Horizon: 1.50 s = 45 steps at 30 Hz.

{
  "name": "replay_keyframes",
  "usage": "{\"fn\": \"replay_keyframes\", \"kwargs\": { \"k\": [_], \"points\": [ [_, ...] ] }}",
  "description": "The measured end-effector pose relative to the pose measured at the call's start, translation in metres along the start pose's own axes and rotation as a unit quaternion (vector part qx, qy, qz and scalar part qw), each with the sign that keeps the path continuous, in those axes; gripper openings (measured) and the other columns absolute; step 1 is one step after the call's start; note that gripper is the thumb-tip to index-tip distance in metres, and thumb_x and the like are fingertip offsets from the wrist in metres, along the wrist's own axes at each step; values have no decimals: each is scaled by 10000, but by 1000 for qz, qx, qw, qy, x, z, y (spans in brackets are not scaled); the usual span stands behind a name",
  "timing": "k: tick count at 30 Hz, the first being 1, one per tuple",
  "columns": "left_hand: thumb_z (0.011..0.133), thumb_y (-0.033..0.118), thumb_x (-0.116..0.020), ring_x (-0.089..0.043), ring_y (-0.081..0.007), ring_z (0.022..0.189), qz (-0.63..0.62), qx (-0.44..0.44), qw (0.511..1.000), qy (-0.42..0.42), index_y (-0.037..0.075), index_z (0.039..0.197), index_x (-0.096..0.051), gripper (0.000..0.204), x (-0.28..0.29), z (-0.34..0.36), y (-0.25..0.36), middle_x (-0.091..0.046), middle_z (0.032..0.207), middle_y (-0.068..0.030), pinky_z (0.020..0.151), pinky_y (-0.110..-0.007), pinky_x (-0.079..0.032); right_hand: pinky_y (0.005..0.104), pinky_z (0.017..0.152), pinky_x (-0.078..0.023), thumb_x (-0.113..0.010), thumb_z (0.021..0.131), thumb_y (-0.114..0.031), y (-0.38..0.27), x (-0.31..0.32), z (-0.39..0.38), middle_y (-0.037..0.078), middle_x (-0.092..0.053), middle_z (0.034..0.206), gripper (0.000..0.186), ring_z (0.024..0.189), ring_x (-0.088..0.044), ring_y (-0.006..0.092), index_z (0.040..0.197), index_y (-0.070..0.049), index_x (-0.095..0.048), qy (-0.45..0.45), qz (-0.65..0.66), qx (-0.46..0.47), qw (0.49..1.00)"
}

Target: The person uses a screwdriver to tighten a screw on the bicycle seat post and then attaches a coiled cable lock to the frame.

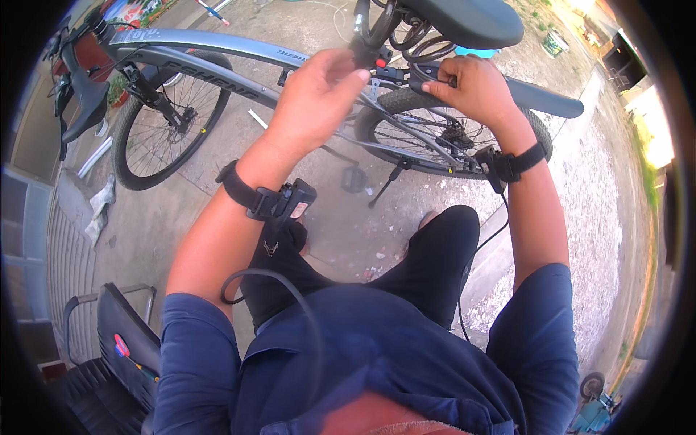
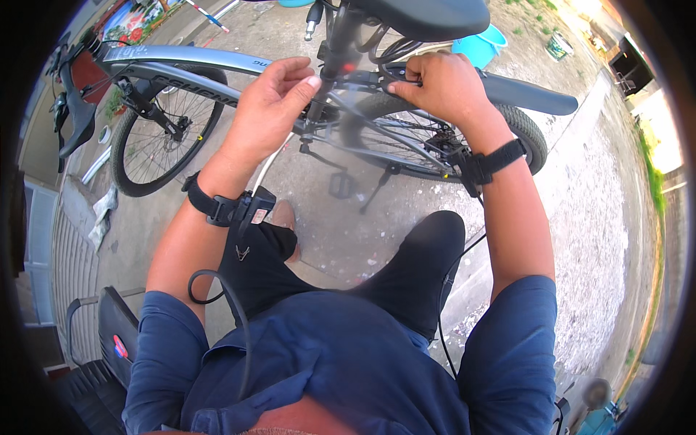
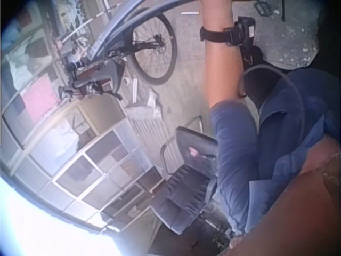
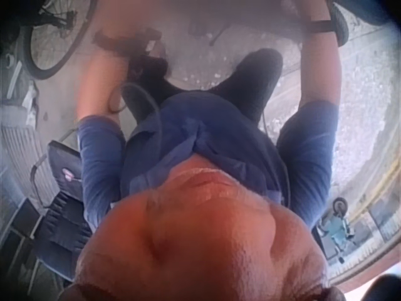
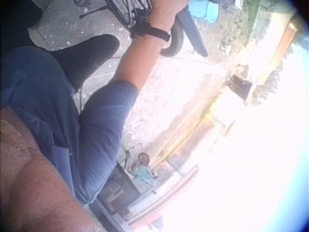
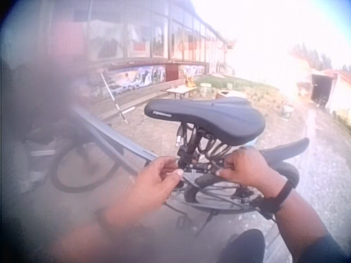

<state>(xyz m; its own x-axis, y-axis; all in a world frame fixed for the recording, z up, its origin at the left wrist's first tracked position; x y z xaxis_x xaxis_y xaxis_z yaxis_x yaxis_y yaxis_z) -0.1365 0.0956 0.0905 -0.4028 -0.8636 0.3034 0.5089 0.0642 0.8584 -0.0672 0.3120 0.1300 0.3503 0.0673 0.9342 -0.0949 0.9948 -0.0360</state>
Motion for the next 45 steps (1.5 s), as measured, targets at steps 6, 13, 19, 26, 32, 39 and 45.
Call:
{"fn": "replay_keyframes", "kwargs": {
  "k": [6, 13, 19, 26, 32, 39, 45],
  "points": [
    [961, 253, -648, -619, -143, 948, -215, 174, 960, -52, -59, 1333, -485, 512, -62, -24, -44, -645, 1103, -106, 826, -271, -509, 449, 748, -511, -728, 791, -342, -59, -7, -39, 153, -651, 814, 323, 822, -638, 345, 811, -31, -643, 43, 41, 57, 997],
    [984, 182, -547, -623, -142, 810, -292, 171, 939, -54, -37, 1272, -524, 363, -74, -31, -40, -654, 929, -87, 694, -268, -509, 426, 772, -513, -725, 789, -212, -97, -17, -62, 182, -644, 926, 400, 867, -631, 364, 1127, -28, -615, -39, 136, 43, 989],
    [963, 137, -514, -591, -100, 783, -264, 206, 938, -87, 5, 1347, -533, 406, -59, -35, -51, -622, 888, -14, 686, -245, -487, 269, 706, -507, -692, 904, -157, -27, -13, -63, 78, -682, 935, 247, 810, -646, 134, 1088, 2, -647, 98, 430, -175, 880],
    [964, 151, -511, -589, -104, 754, -206, 261, 935, -127, 6, 1370, -517, 431, -71, -56, -47, -616, 849, -20, 642, -244, -473, 367, 991, -455, -565, 997, -313, -11, -30, -20, 139, -507, 1396, 606, 1221, -530, 219, 1496, -55, -337, 128, 567, -152, 800],
    [979, 213, -541, -591, -109, 739, -305, 292, 891, -165, -22, 1378, -489, 466, -85, -70, -45, -630, 874, -34, 638, -243, -482, 345, 850, -533, -515, 1026, -255, -31, -69, -15, 127, -628, 1147, 374, 1090, -620, 239, 1304, -6, -491, 20, 765, -168, 621],
    [969, 291, -604, -630, -132, 946, -172, 205, 963, -16, -15, 1387, -466, 536, -40, -26, -58, -654, 1084, -84, 762, -260, -507, 289, 819, -498, -561, 1011, -239, -15, -57, -30, 19, -542, 800, 266, 881, -613, 159, 1102, 7, -606, 109, 732, -98, 665],
    [961, 260, -586, -682, -234, 880, 86, -151, 965, 197, -66, 1310, -498, 486, 13, 44, -8, -686, 1006, -172, 750, -327, -549, 251, 662, -431, -575, 1005, -238, -13, -47, -37, -38, -439, 681, 268, 618, -420, 68, 1080, 16, -619, 134, 736, -100, 656]
  ]
}}
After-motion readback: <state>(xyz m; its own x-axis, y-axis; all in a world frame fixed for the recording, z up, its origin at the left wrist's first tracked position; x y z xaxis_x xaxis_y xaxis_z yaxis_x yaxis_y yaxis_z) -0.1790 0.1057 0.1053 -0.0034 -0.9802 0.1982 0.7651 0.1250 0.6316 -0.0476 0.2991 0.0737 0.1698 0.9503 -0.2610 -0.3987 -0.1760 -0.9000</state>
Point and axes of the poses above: each hand's wrist, its own z-axis towards the middle knuckle, its own x-axis out of the back of the hand, y = z × x, the point moved 7 cm from there along z, towards the middle knuckle
